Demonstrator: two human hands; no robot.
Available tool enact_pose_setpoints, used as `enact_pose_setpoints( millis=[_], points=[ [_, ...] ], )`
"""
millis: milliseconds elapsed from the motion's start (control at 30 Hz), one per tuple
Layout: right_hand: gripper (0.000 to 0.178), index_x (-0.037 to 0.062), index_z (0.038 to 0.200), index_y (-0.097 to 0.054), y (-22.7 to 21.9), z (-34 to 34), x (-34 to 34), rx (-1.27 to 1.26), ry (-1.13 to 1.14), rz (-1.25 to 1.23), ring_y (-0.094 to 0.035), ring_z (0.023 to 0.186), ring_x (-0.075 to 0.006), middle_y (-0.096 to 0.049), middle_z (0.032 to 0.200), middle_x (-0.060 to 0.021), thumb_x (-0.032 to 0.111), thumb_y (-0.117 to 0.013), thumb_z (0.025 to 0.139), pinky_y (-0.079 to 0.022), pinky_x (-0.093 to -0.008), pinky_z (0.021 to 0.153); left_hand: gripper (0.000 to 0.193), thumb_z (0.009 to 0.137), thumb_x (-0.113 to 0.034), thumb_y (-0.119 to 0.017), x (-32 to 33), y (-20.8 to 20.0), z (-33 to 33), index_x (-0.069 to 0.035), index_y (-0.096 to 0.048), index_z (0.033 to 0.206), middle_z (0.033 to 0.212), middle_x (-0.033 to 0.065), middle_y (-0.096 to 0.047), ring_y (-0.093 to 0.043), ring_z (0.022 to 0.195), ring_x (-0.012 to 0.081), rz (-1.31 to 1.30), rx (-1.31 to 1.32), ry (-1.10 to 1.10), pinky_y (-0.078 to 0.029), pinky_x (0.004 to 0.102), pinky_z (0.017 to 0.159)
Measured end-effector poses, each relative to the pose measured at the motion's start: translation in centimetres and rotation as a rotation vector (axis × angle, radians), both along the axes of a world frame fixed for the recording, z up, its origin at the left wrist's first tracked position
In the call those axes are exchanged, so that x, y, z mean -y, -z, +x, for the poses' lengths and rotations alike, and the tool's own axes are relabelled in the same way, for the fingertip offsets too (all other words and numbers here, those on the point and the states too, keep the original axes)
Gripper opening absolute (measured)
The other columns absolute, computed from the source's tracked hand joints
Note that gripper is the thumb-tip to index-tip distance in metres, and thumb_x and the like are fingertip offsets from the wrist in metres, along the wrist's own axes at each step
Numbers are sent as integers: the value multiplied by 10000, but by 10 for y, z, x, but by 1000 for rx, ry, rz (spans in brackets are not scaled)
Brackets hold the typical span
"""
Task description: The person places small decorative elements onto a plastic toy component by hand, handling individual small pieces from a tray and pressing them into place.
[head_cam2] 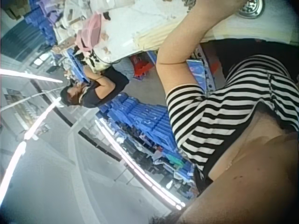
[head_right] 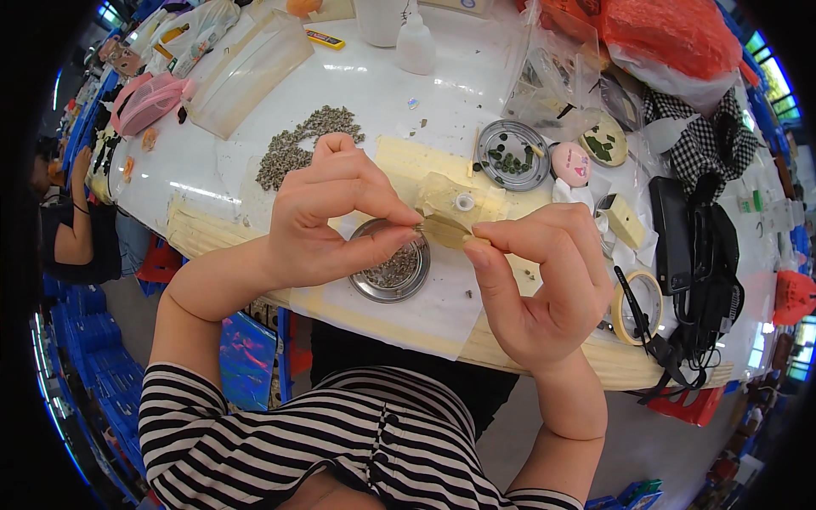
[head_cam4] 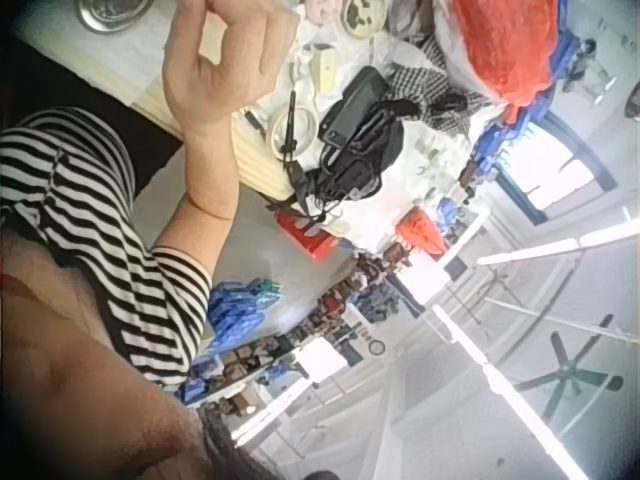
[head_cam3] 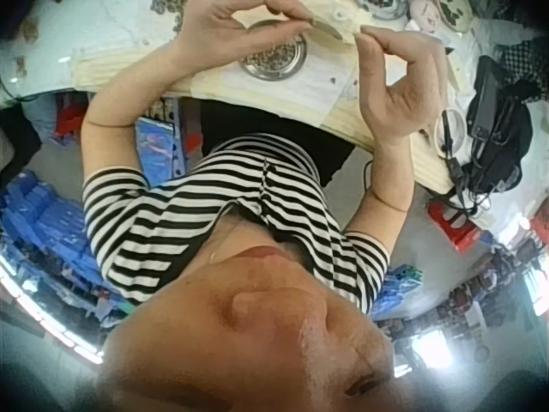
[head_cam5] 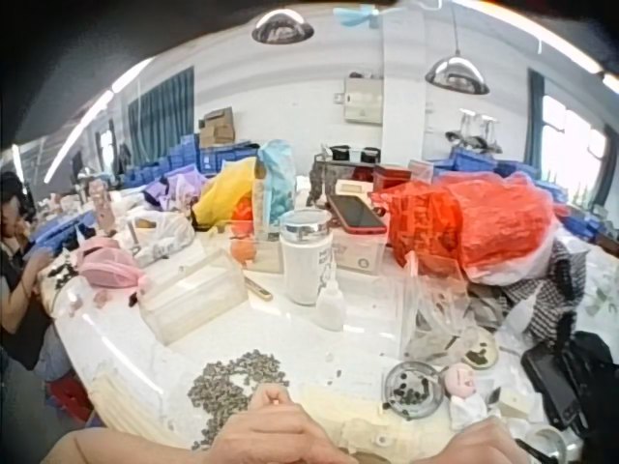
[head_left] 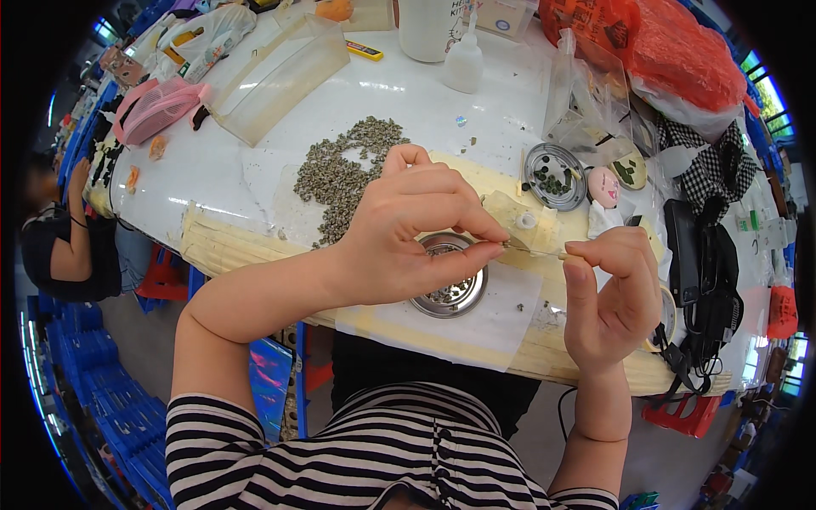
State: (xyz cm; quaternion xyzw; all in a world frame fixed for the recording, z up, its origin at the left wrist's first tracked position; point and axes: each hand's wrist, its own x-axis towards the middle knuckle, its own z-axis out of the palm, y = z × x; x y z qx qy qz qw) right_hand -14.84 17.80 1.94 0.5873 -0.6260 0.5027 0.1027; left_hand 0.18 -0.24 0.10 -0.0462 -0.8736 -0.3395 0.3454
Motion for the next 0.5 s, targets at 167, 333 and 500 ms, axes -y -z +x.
enact_pose_setpoints(
  millis=[167, 333, 500],
  points=[
    [159, 10, 848, -691, 0, 1, 1, -19, -5, 0, -557, 697, -189, -630, 776, -62, 38, -813, 751, -438, -284, 613, 198, 708, -64, -844, 0, 0, 0, -126, -748, 870, 780, -44, -682, -590, 708, 101, 4, 6, 1, -332, 307, 767],
    [163, 16, 846, -691, 1, 1, 1, -40, 5, -4, -555, 695, -188, -622, 772, -57, 39, -817, 745, -436, -285, 609, 202, 703, -65, -847, 0, 0, 0, -124, -747, 869, 778, -44, -680, -591, 709, 101, 2, 1, -2, -332, 309, 765],
    [163, 19, 833, -686, 0, 2, 0, -52, 30, 5, -552, 689, -190, -618, 763, -55, 42, -819, 743, -433, -288, 607, 202, 700, -61, -846, 0, 0, 0, -124, -745, 863, 772, -42, -679, -593, 703, 100, 6, -12, -5, -328, 307, 757]
  ],
)
